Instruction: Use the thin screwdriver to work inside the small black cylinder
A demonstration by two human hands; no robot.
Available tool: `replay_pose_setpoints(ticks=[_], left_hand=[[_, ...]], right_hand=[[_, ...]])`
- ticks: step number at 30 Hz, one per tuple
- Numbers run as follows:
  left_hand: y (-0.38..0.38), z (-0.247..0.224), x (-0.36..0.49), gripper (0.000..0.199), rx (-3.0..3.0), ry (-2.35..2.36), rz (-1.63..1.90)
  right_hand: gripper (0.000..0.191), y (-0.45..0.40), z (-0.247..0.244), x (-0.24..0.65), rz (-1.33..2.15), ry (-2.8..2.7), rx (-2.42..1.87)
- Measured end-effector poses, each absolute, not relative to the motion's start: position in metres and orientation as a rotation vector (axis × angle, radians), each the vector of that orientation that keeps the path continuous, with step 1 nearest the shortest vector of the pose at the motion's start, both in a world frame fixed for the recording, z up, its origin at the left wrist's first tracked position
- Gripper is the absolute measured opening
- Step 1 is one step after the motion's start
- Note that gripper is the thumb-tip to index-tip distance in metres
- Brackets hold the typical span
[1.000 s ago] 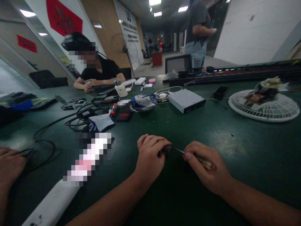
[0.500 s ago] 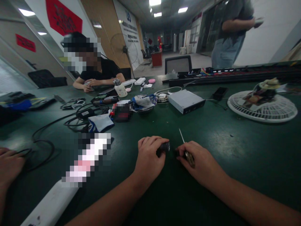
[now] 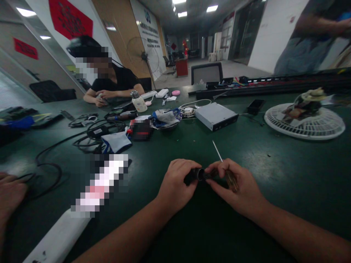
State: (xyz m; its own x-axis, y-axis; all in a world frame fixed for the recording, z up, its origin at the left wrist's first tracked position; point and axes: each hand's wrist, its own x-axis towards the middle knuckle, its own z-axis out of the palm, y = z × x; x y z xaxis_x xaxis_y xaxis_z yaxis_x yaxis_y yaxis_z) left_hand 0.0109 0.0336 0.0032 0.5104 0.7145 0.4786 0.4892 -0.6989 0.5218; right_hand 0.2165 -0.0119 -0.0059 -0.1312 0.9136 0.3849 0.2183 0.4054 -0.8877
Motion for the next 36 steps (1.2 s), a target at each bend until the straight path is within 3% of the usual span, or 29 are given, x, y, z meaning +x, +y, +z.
replay_pose_setpoints(ticks=[36], left_hand=[[0.0317, -0.0004, 0.0088, 0.038, 2.5, 0.772, 1.021]], right_hand=[[0.029, -0.0169, 0.0026, 0.2147, 0.204, -1.947, -0.94]])
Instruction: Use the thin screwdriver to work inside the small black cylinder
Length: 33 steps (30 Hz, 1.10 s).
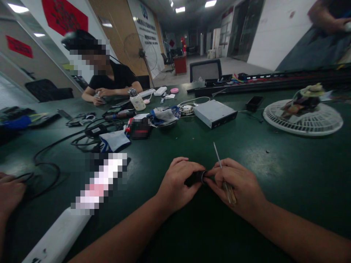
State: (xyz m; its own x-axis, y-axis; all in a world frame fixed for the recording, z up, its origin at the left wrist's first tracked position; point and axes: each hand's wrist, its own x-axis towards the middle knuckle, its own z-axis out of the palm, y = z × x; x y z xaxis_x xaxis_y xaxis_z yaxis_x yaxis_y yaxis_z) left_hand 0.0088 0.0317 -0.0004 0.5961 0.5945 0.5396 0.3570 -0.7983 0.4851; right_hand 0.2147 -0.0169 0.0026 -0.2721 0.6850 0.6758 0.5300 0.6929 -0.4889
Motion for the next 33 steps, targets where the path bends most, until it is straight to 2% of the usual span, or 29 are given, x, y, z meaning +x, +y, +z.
replay_pose_setpoints(ticks=[3, 7, 10, 13, 20, 28, 33], left_hand=[[0.031, 0.0, 0.009, 0.039, 2.499, 0.794, 1.023], [0.031, 0.002, 0.01, 0.035, 2.465, 0.94, 1.085], [0.033, 0.001, 0.009, 0.035, 2.377, 1.148, 1.118], [0.035, -0.001, 0.007, 0.035, 2.286, 1.302, 1.093], [0.034, -0.001, 0.009, 0.034, 2.31, 1.053, 1.123], [0.035, 0.0, 0.01, 0.036, 2.319, 1.073, 1.078], [0.034, 0.001, 0.01, 0.037, 2.326, 1.082, 1.066]], right_hand=[[0.028, -0.017, 0.004, 0.214, 0.207, -1.939, -0.925], [0.009, -0.017, 0.005, 0.217, 0.418, -1.836, -0.958], [0.033, -0.018, 0.004, 0.222, 0.532, -1.775, -0.86], [0.045, -0.018, 0.004, 0.224, 0.573, -1.757, -0.746], [0.025, -0.015, 0.006, 0.22, 0.636, -1.773, -0.805], [0.028, -0.014, 0.007, 0.221, 0.707, -1.771, -0.764], [0.025, -0.014, 0.007, 0.219, 0.661, -1.732, -0.9]])
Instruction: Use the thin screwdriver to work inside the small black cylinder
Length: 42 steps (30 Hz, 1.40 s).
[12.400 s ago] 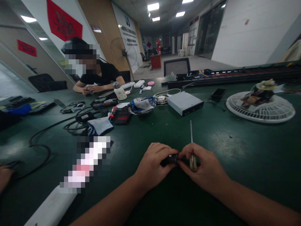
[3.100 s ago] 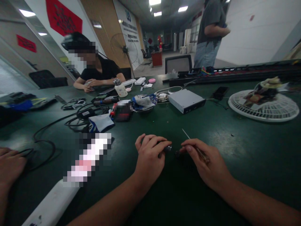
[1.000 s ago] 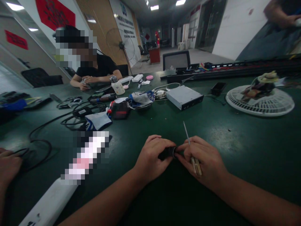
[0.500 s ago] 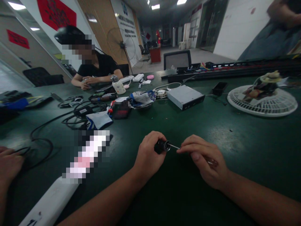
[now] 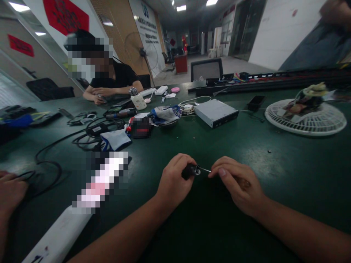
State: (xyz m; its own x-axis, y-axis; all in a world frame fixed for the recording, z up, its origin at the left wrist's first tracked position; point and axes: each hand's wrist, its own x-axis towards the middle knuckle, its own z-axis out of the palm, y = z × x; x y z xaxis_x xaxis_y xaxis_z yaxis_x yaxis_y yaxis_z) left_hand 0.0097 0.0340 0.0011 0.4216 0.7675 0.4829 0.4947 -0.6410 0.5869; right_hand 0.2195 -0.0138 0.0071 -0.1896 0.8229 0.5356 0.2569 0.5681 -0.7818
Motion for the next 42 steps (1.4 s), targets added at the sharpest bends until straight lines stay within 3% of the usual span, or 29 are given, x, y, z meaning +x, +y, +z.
replay_pose_setpoints(ticks=[13, 17, 21, 27, 42], left_hand=[[0.0337, 0.0023, 0.0086, 0.039, 2.416, 1.225, 0.98], [0.0345, 0.0009, 0.0081, 0.042, 2.404, 1.296, 0.993], [0.0349, -0.0007, 0.0093, 0.04, 2.35, 1.342, 0.973], [0.0357, -0.0014, 0.0102, 0.035, 2.308, 1.355, 0.968], [0.0337, 0.0028, 0.0097, 0.033, 2.41, 1.051, 0.924]], right_hand=[[0.03, -0.0131, 0.003, 0.2203, 0.646, -1.684, -0.995], [0.022, -0.0124, 0.0004, 0.2214, 0.667, -1.559, -1.157], [0.009, -0.0106, 0.0029, 0.218, 0.626, -1.827, -1.262], [0.015, -0.0127, 0.0025, 0.215, 0.64, -2.104, -1.18], [0.026, -0.0124, 0.0019, 0.2156, 0.595, -1.707, -1.047]])
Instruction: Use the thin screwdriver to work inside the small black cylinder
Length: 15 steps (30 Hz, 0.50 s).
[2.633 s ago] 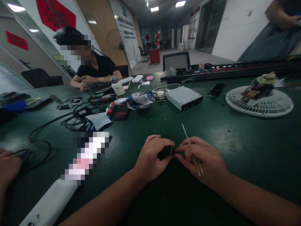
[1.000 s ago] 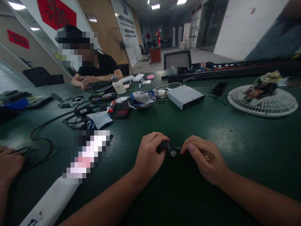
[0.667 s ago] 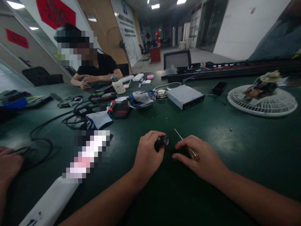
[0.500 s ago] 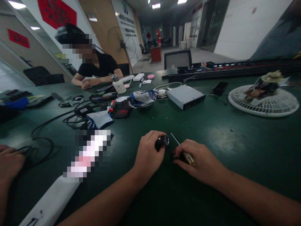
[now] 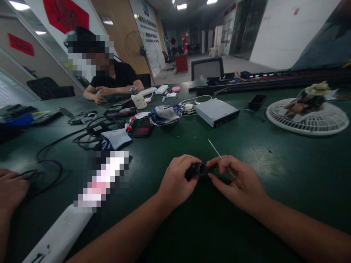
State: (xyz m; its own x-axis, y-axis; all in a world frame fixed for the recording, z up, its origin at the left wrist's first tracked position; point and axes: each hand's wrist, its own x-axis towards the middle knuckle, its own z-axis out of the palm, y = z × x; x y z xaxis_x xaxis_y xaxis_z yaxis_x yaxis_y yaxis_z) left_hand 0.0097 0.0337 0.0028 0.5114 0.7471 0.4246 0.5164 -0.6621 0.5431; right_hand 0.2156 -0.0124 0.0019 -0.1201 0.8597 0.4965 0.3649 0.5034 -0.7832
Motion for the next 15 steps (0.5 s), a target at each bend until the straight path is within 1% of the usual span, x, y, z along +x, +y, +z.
replay_pose_setpoints(ticks=[7, 15], left_hand=[[0.0315, 0.0039, 0.0101, 0.032, 2.453, 0.874, 0.958], [0.0313, 0.003, 0.0095, 0.031, 2.429, 0.885, 0.986]], right_hand=[[0.025, -0.0167, 0.0022, 0.2161, 0.446, -1.829, -0.951], [0.023, -0.0172, 0.0048, 0.2162, 0.372, -1.863, -0.9]])
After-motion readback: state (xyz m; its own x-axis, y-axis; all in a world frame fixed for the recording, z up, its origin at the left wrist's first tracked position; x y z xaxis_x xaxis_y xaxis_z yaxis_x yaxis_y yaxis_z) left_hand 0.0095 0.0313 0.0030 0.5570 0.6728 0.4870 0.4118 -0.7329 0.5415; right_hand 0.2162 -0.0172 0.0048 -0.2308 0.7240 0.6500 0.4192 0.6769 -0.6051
